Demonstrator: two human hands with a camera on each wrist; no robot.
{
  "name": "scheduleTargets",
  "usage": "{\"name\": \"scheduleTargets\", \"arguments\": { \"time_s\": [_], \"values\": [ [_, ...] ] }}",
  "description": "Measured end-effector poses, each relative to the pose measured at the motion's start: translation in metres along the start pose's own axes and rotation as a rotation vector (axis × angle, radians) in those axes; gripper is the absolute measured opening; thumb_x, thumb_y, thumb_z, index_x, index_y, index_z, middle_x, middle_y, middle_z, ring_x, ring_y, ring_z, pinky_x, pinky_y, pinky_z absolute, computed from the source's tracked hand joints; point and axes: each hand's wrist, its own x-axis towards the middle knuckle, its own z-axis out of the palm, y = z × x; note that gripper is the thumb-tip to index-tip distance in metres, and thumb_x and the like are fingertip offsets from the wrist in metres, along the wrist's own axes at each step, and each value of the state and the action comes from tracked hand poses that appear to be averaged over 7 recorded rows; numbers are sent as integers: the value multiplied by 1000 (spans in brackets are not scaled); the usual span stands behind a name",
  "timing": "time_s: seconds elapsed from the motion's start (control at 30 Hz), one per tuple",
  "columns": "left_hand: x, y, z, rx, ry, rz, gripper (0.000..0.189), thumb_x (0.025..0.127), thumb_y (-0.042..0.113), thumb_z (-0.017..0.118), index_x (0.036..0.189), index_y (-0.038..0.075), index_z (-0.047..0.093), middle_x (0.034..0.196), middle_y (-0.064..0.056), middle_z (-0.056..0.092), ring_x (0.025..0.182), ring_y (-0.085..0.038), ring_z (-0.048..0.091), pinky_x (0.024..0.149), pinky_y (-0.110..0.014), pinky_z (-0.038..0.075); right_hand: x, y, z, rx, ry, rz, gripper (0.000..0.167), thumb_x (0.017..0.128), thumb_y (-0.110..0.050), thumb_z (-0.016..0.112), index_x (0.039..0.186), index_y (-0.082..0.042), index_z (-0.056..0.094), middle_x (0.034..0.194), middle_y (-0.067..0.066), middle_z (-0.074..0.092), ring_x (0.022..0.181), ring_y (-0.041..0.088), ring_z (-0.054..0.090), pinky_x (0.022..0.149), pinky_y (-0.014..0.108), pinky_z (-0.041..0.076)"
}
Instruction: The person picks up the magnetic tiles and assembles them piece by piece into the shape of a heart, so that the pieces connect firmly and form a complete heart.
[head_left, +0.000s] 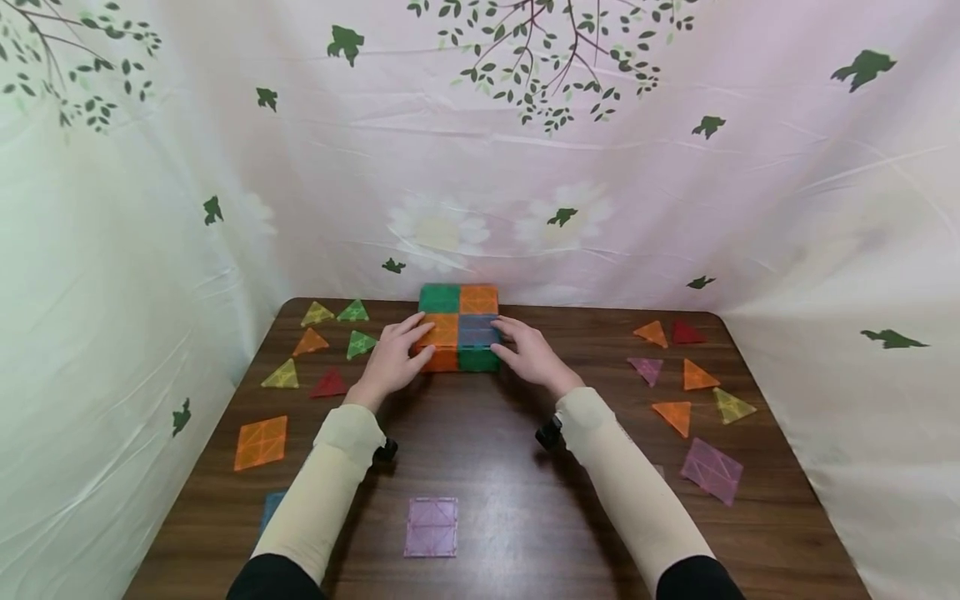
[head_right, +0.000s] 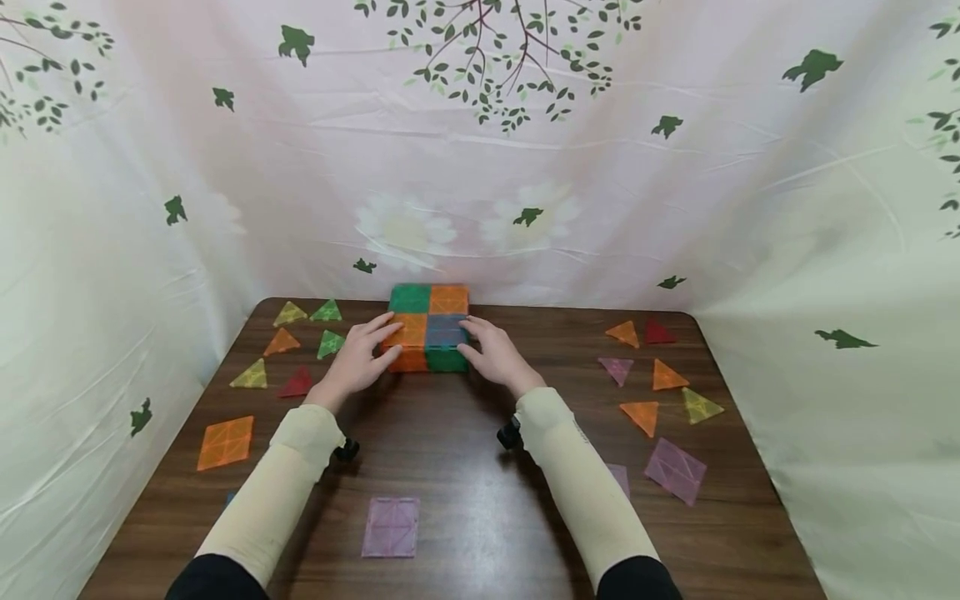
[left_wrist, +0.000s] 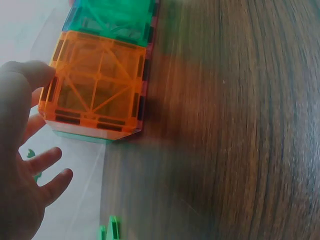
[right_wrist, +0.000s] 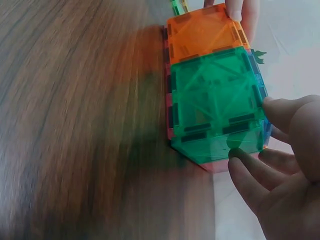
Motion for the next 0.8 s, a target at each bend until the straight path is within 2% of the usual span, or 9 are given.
{"name": "scheduleTargets", "arguments": {
  "time_s": [0.27, 0.43, 0.53, 0.6, 0.67, 0.8],
  "values": [
    [1, -9, -1, 6, 39, -61, 51, 109, 31, 59, 156, 13, 53, 170, -9, 35, 140, -46, 39, 112, -61, 39, 14, 0, 10, 57, 0, 27, 55, 110, -24, 59, 161, -9, 44, 169, 13, 34, 134, 36, 60, 110, 52, 49],
    [2, -8, -6, -22, 21, -60, 53, 109, 30, 59, 156, 9, 51, 170, -11, 34, 147, -45, 38, 119, -62, 32, 13, 0, 7, 29, -66, 32, 60, 110, -29, 58, 164, -14, 38, 169, 11, 35, 139, 33, 55, 113, 51, 46],
    [0, -10, -9, -69, 4, -47, 53, 108, 28, 61, 156, 7, 51, 169, -14, 34, 151, -42, 36, 122, -61, 29, 1, 4, 1, 38, -136, 35, 63, 109, -35, 59, 165, -20, 35, 166, 8, 39, 134, 30, 59, 110, 50, 49],
    [-4, -13, -12, -108, 8, -45, 52, 107, 27, 63, 154, 6, 53, 166, -17, 36, 149, -41, 39, 120, -62, 33, -10, 10, -6, 51, -159, 29, 62, 109, -37, 60, 164, -20, 38, 163, 8, 42, 128, 30, 63, 105, 51, 52],
    [-8, -16, -16, -135, 28, -50, 49, 106, 27, 64, 151, 7, 56, 163, -19, 40, 145, -40, 44, 116, -60, 40, -22, 19, -15, 46, -145, 9, 58, 108, -36, 61, 160, -16, 45, 159, 10, 47, 123, 32, 65, 102, 52, 54],
    [-20, -26, -24, -154, 87, -67, 43, 106, 25, 66, 144, 7, 61, 153, -17, 50, 137, -37, 51, 107, -58, 48, -51, 43, -39, -7, -58, -7, 47, 107, -29, 64, 147, -5, 58, 147, 15, 59, 122, 36, 65, 101, 55, 53]
  ]
}}
